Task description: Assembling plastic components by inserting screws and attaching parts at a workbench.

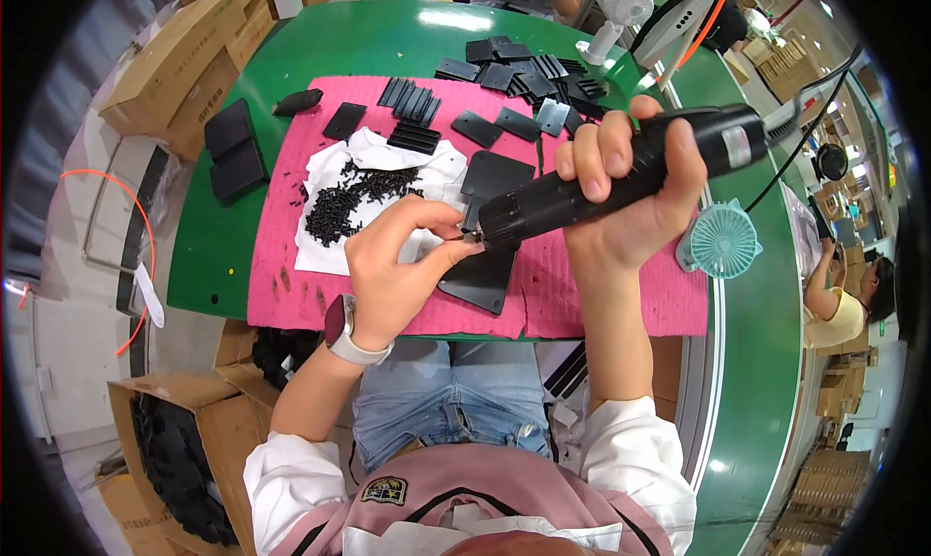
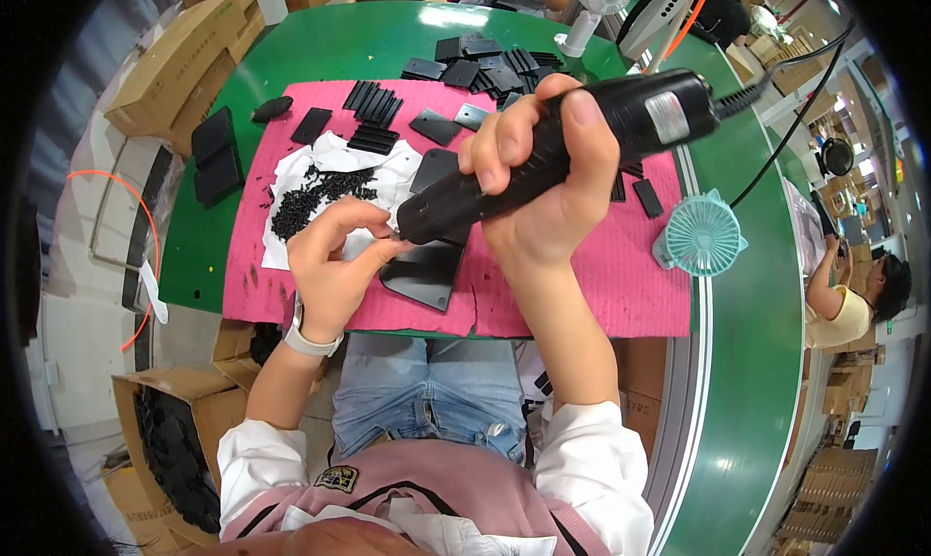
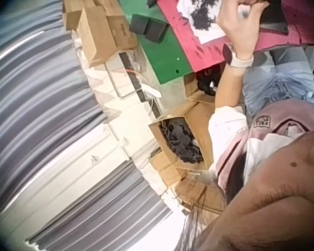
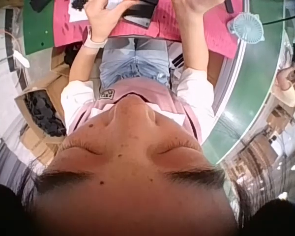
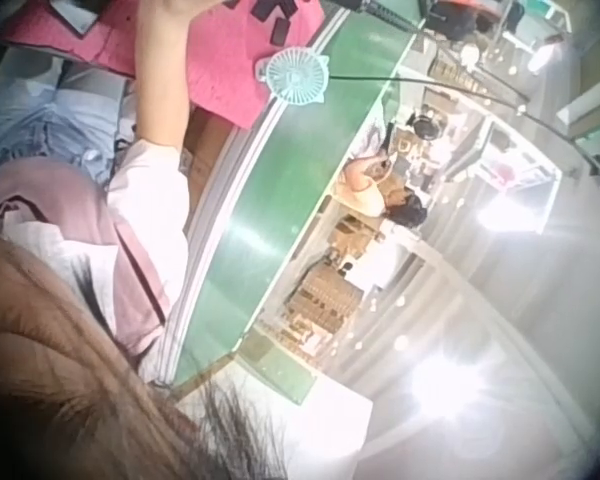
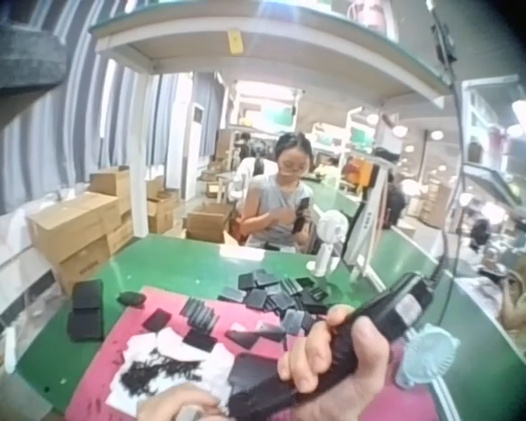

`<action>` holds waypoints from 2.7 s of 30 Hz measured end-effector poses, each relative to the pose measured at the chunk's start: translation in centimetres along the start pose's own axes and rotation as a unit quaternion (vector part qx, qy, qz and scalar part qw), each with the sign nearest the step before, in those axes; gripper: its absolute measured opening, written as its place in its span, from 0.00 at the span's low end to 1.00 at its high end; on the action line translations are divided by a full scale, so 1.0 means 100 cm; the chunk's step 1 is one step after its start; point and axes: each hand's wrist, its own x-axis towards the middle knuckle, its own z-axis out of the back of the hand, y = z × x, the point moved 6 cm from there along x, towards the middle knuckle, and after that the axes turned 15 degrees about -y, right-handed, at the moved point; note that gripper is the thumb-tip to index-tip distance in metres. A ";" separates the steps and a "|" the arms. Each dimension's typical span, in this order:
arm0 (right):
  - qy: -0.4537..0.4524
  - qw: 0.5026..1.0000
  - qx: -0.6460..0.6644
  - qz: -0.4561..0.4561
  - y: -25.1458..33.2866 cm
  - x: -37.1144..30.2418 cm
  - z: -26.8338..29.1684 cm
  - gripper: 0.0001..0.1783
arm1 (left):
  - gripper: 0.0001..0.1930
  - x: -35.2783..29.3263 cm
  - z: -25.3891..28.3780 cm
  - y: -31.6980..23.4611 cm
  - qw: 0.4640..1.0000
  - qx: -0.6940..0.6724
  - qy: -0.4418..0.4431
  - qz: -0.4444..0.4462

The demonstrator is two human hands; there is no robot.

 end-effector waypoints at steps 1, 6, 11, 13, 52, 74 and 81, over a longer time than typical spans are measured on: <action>-0.032 0.999 -0.010 -0.004 -0.001 0.002 0.003 0.14 | 0.13 0.001 0.000 -0.006 0.999 0.015 0.001 -0.045; -0.101 0.989 -0.093 0.054 0.001 -0.005 -0.001 0.13 | 0.14 0.001 0.000 -0.016 0.988 0.083 -0.015 -0.128; -0.103 0.994 -0.025 0.027 -0.001 0.000 -0.001 0.14 | 0.18 0.001 0.007 -0.013 0.992 0.084 -0.024 -0.094; -0.018 1.000 -0.017 0.002 -0.001 0.010 -0.004 0.14 | 0.25 0.009 0.000 -0.020 0.992 0.083 -0.015 -0.093; 0.195 0.941 -0.276 -0.014 -0.040 0.012 -0.030 0.13 | 0.17 -0.013 -0.011 0.030 0.962 0.171 0.109 0.180; 0.270 0.956 -0.115 0.007 0.005 0.007 -0.023 0.20 | 0.18 -0.005 -0.004 0.013 0.983 0.145 0.028 0.112; -0.046 0.946 -0.318 -0.049 0.036 0.018 0.069 0.16 | 0.11 0.003 0.082 -0.031 0.989 0.082 -0.115 0.034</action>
